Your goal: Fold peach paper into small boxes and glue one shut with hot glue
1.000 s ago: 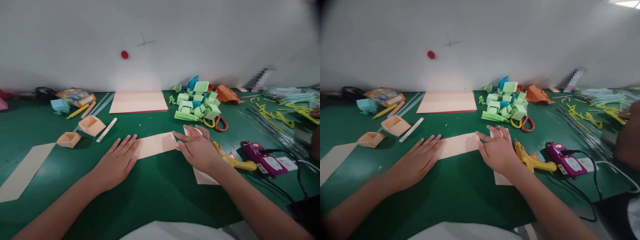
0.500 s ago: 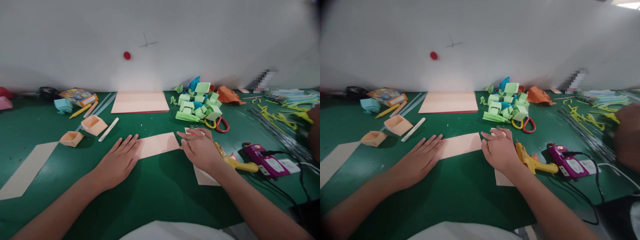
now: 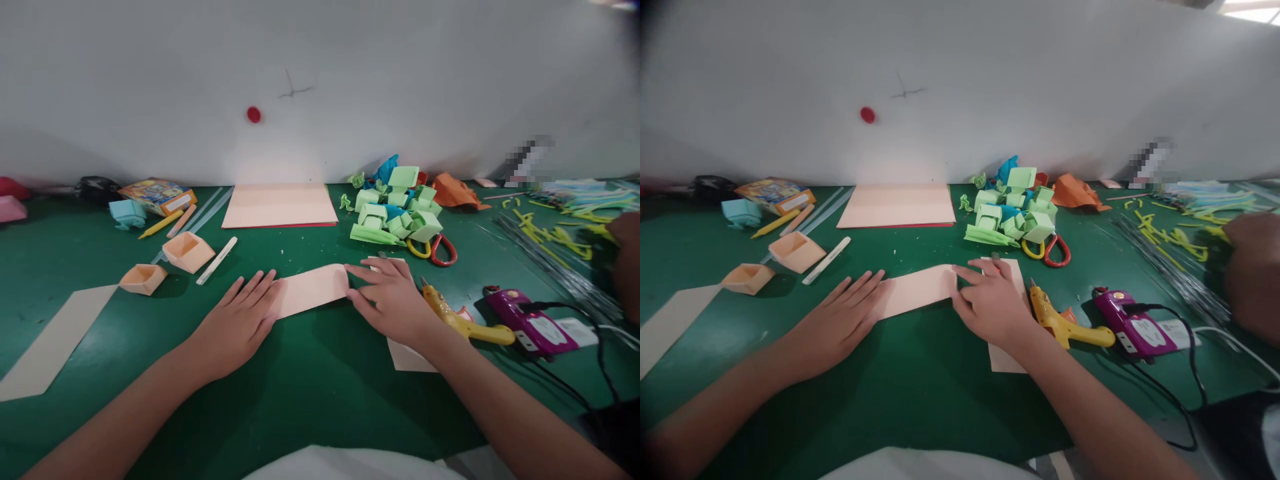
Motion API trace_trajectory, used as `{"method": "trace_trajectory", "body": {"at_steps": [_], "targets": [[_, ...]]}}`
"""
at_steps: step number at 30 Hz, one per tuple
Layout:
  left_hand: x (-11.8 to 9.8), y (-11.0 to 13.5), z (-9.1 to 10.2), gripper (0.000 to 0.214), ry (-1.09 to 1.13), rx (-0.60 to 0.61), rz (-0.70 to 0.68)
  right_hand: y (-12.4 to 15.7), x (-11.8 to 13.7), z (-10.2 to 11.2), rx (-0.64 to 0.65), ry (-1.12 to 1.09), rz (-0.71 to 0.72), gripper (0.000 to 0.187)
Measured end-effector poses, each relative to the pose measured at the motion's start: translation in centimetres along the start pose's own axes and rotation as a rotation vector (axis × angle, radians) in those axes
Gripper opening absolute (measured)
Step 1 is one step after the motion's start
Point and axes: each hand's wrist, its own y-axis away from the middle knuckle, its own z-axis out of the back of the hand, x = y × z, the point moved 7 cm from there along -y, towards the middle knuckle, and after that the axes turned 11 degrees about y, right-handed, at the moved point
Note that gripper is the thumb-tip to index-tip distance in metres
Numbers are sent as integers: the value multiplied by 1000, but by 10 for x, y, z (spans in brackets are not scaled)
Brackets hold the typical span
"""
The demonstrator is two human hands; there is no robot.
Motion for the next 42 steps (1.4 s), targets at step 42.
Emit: {"method": "trace_trajectory", "body": {"at_steps": [42], "targets": [[1, 2, 4, 57, 34, -28, -23, 30, 6, 1, 471, -263, 207, 57]]}}
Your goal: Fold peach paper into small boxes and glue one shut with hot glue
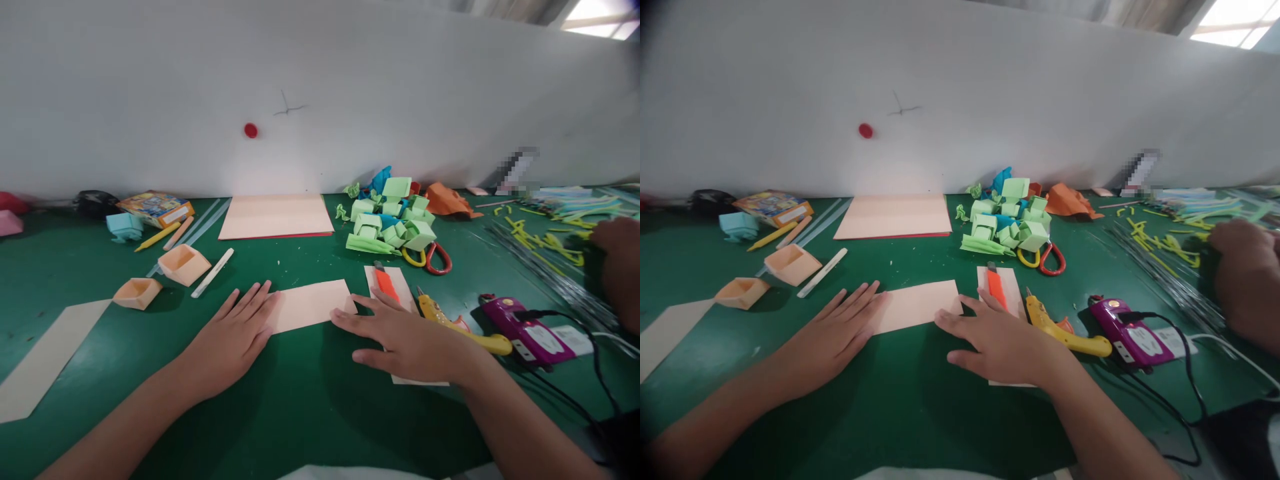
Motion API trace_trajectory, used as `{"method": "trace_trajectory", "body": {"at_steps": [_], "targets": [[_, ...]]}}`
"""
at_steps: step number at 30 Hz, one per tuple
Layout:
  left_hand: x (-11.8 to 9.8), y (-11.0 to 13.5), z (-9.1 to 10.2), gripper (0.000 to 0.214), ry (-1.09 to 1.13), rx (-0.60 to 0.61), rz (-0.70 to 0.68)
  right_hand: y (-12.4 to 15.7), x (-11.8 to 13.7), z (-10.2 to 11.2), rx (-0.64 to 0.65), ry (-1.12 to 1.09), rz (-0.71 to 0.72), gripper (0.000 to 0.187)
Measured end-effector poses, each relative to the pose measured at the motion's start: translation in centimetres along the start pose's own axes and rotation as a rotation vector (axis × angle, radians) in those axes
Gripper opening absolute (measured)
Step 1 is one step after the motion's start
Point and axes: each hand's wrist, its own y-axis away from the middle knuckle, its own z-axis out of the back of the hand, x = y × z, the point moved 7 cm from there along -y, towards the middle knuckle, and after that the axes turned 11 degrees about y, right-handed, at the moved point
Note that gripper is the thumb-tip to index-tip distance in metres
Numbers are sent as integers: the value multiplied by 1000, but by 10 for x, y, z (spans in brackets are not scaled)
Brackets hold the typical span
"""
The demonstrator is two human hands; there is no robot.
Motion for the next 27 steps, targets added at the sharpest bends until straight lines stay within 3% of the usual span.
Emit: {"method": "trace_trajectory", "body": {"at_steps": [8, 13, 18, 27], "targets": [[10, 1, 5, 74, 55, 47, -102, -7, -2, 14, -141, 56, 15, 38], [10, 0, 11, 58, 49, 41, -136, -15, -1, 12, -292, 90, 51, 36], [5, 0, 18, 49, 53, 36, -180, -20, 1, 6, -280, 106, 45, 47], [-8, 0, 16, 47, 84, -2, -291, -31, 17, 1, -327, 201, 36, 33]]}}
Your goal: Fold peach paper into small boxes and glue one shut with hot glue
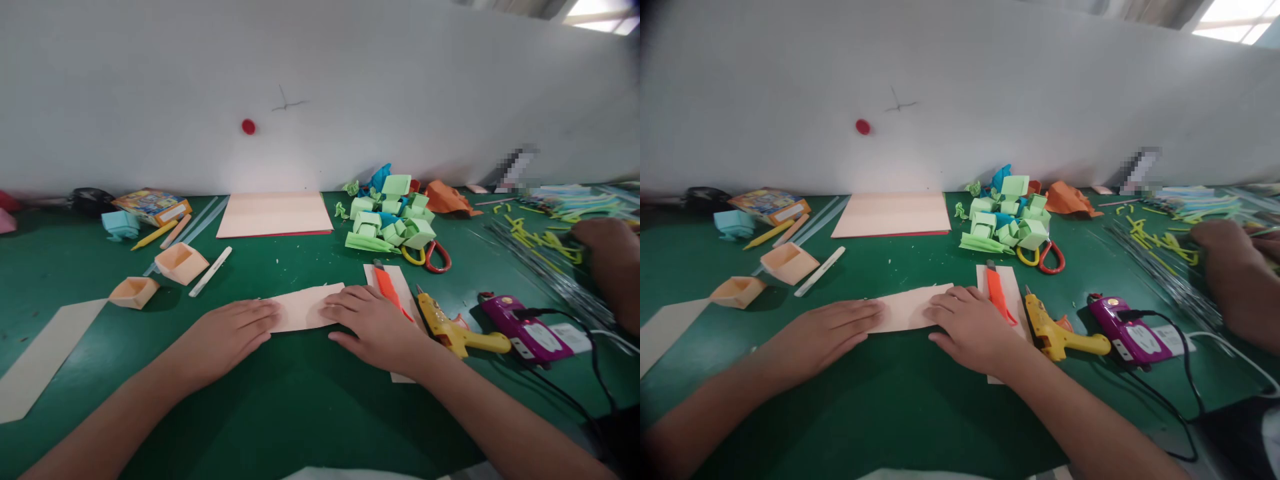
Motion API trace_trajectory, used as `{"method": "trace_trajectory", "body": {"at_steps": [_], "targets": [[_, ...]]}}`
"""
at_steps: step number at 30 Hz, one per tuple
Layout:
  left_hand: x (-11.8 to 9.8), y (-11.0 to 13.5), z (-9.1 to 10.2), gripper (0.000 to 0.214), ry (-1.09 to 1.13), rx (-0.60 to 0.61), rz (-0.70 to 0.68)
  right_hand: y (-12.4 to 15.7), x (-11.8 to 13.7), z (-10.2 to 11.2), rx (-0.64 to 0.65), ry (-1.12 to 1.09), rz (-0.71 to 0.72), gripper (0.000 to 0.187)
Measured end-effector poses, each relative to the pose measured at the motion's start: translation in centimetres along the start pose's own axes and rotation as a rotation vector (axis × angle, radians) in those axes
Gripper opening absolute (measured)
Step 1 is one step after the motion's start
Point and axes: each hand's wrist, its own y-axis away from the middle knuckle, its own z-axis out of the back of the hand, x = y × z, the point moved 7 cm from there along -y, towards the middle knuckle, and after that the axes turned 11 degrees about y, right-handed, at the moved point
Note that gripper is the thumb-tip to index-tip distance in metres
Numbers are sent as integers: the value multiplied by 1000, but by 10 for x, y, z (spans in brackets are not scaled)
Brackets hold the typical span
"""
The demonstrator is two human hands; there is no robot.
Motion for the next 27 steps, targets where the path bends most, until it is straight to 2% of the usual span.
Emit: {"method": "trace_trajectory", "body": {"at_steps": [7, 12, 16, 21, 27], "targets": [[-4, -1, 0, 46, 15, 12, 0, -6, 8, -4, -28, -5, 34, 29], [0, 1, 4, 42, 47, -22, 48, -5, 2, -1, -34, -86, -11, 30], [-2, -2, 9, 42, 56, -77, 62, -5, -4, 0, -76, -162, -91, 26], [5, -3, 12, 41, 62, -222, 199, -6, -7, -2, -125, -142, -160, 26], [2, -9, 5, 47, -30, -198, 121, -10, -5, 1, -200, -20, -164, 40]]}}
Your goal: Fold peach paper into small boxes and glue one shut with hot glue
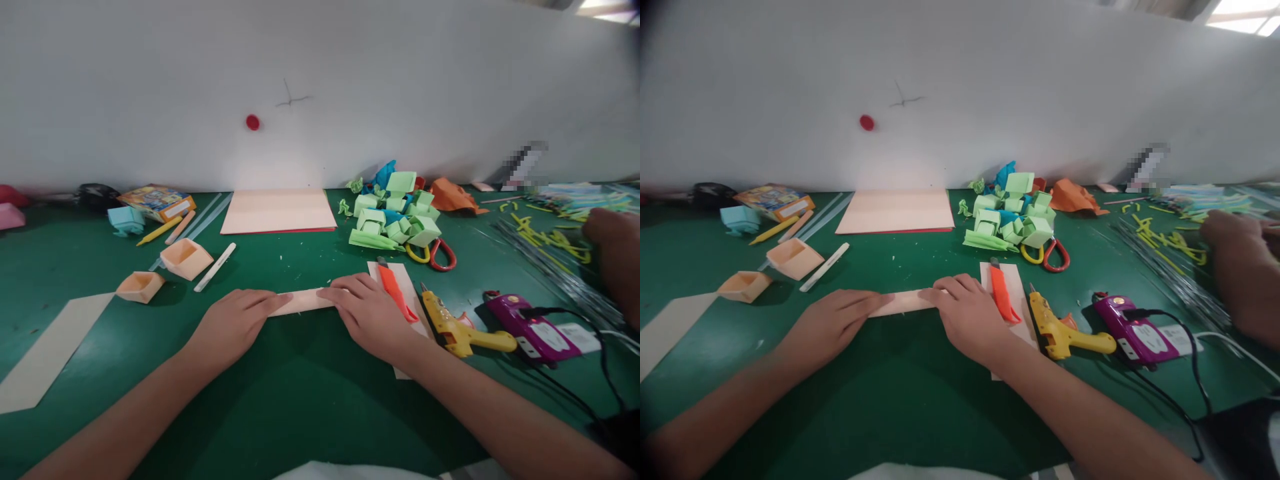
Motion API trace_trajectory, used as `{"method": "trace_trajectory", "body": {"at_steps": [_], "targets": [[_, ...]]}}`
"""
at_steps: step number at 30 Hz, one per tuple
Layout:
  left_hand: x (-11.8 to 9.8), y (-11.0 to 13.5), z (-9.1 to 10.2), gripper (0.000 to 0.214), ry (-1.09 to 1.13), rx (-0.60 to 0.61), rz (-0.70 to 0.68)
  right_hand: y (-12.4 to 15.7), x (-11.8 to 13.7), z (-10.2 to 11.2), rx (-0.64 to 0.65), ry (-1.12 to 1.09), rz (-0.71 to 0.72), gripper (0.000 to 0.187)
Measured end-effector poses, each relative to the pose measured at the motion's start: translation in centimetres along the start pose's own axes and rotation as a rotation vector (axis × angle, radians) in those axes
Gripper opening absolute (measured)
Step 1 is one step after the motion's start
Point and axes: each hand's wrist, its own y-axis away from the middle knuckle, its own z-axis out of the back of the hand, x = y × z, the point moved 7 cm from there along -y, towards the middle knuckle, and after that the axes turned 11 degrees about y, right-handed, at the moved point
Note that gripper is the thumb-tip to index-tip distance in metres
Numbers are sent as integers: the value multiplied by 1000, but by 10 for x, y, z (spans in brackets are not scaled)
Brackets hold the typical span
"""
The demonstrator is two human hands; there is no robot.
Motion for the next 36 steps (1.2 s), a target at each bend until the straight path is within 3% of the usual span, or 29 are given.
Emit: {"method": "trace_trajectory", "body": {"at_steps": [6, 9, 12, 18, 21, 25, 30, 36], "targets": [[0, -5, -4, 52, -34, 17, 25, 4, 21, 0, -47, 105, 177, 40], [2, -5, -7, 58, -40, 13, 45, 6, 35, -4, 33, 81, 283, 41], [3, -5, -8, 59, -44, -20, 57, 6, 37, -10, 137, 49, 277, 53], [-4, -1, -6, 66, -70, -48, -5, 6, 32, -14, 200, 27, 249, 54], [-16, 3, -8, 72, -81, -24, -94, 7, 32, -13, 200, 26, 241, 53], [-27, 6, -15, 61, -87, 34, -121, 7, 32, -13, 197, 11, 242, 53], [-27, 10, -19, 49, -41, 99, -84, 10, 31, -14, 224, -5, 244, 51], [-24, 15, -18, 62, 28, 157, -84, 11, 34, -12, 233, -3, 235, 55]]}}
